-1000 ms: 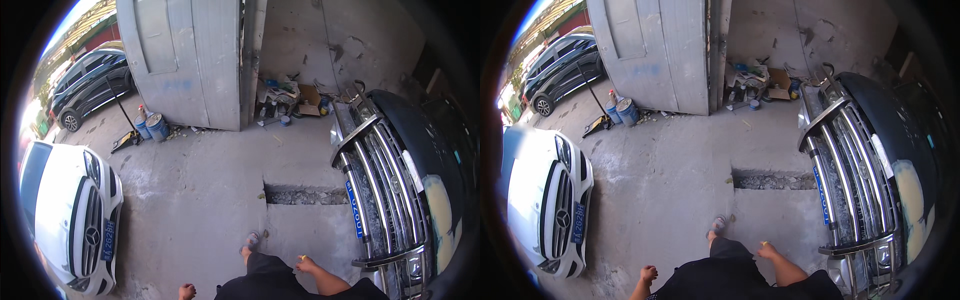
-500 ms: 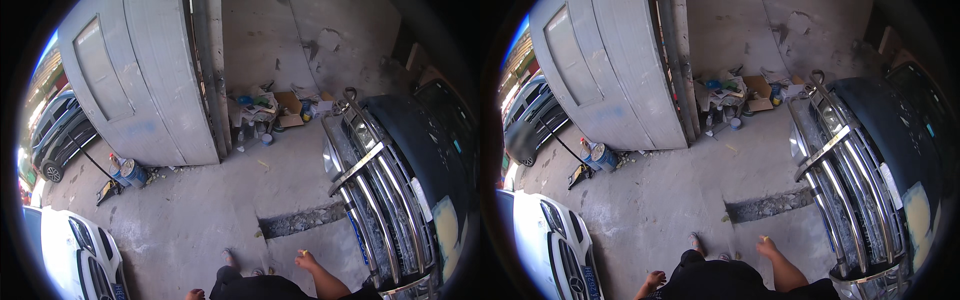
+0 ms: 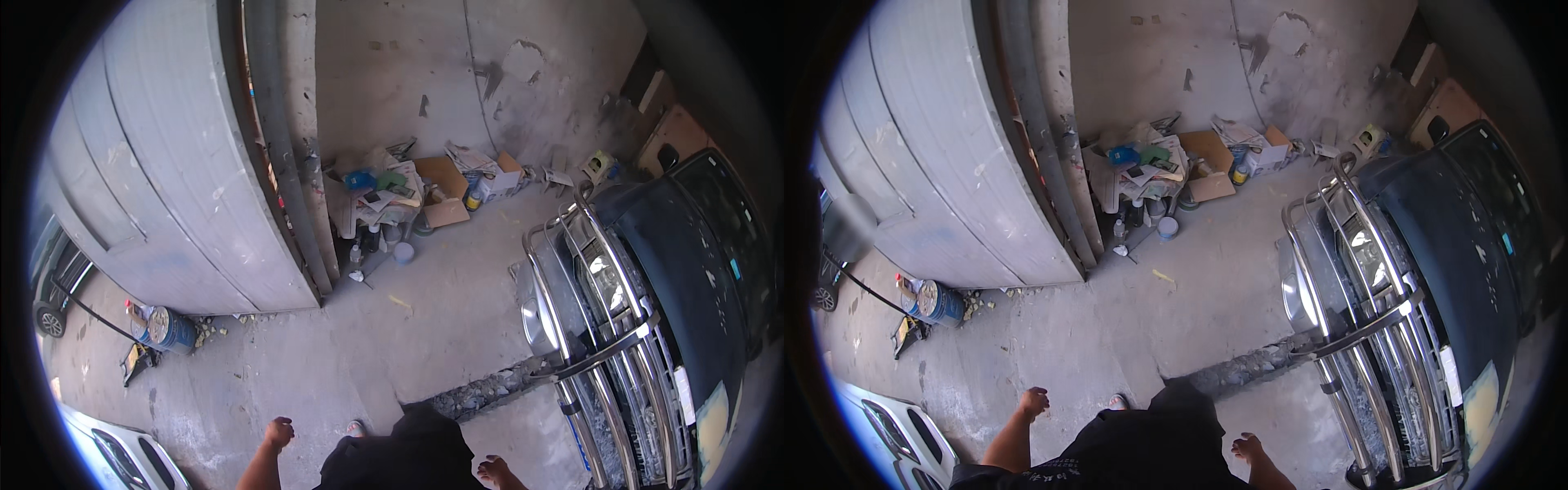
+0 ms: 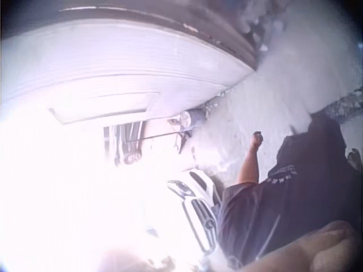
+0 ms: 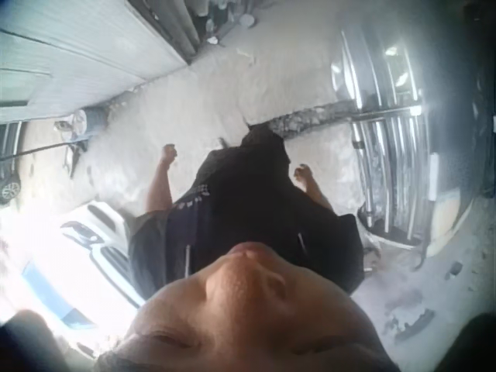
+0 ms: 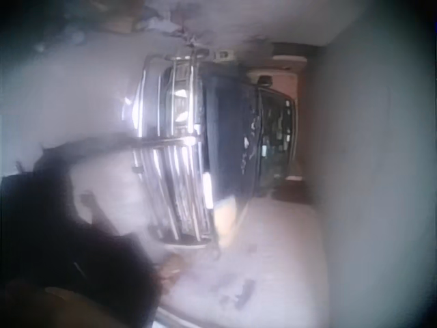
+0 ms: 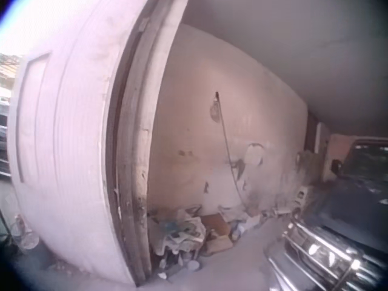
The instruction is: The person retrieves a sanding block and sands the hood of a white Mercedes-Benz. They rub the sanding block over several areas of the hood, including around the emblem and near the headlights, to smooth the surface.
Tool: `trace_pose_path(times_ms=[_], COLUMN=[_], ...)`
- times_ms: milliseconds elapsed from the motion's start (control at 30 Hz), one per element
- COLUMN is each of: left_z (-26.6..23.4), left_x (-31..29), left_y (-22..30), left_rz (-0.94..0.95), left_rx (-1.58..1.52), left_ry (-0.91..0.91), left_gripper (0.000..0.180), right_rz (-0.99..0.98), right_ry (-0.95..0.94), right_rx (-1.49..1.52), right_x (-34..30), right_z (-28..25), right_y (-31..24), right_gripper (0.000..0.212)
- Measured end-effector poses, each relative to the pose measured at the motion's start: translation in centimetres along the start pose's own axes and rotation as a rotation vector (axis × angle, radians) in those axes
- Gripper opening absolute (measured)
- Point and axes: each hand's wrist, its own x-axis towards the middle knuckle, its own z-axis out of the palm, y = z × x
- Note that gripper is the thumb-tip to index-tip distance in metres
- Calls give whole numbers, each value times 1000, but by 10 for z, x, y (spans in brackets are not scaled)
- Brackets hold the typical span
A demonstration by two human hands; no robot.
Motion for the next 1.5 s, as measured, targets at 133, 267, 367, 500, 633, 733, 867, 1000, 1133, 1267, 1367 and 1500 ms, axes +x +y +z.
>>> trace_pose_path(times_ms=[133, 267, 367, 500, 633, 733, 867, 1000, 1133, 1267, 1367, 1500], left_z=[-16, 25, 73, 113, 156, 163, 197, 244, 302, 344, 355, 361], left_x=[43, 93, 120, 149, 155, 189, 273, 370, 439, 461, 478, 496], left_y=[129, 203, 213, 192, 347, 410, 451, 503, 559, 601, 641, 648], left_rz=[84, 49, -240, 180, -80, -11, 25, -55, -96, -397, -465, -517], left_rx=[73, 257, 118, 661, 244, 253, 271, 245, 415, 606, 735, 525], left_ry=[99, 46, 54, -69, -4, -4, -86, -316, -538, -671, -594, -331], left_gripper=[41, 37, 29, 24, 24, 26, 39, 77, 90, 92, 98, 81], right_rz=[13, 36, 33, -205, -545, -633, -691, -806, -853, -959, -979, -1172], right_ry=[-58, -38, -79, -133, -124, -120, -95, -27, 0, -81, -125, -238], right_rx=[54, 45, 37, -64, -240, -372, -466, -724, -777, -691, -616, -611], right_x=[26, 89, 137, 175, 224, 240, 268, 292, 315, 368, 393, 449], right_z=[25, 12, -10, -33, -60, -47, -20, 2, 27, 65, 109, 198], right_y=[-102, -200, -281, -427, -576, -688, -798, -890, -990, -1075, -1146, -1204], right_gripper=[66, 64, 65, 59, 62, 58, 55, 50, 50, 52, 53, 57])
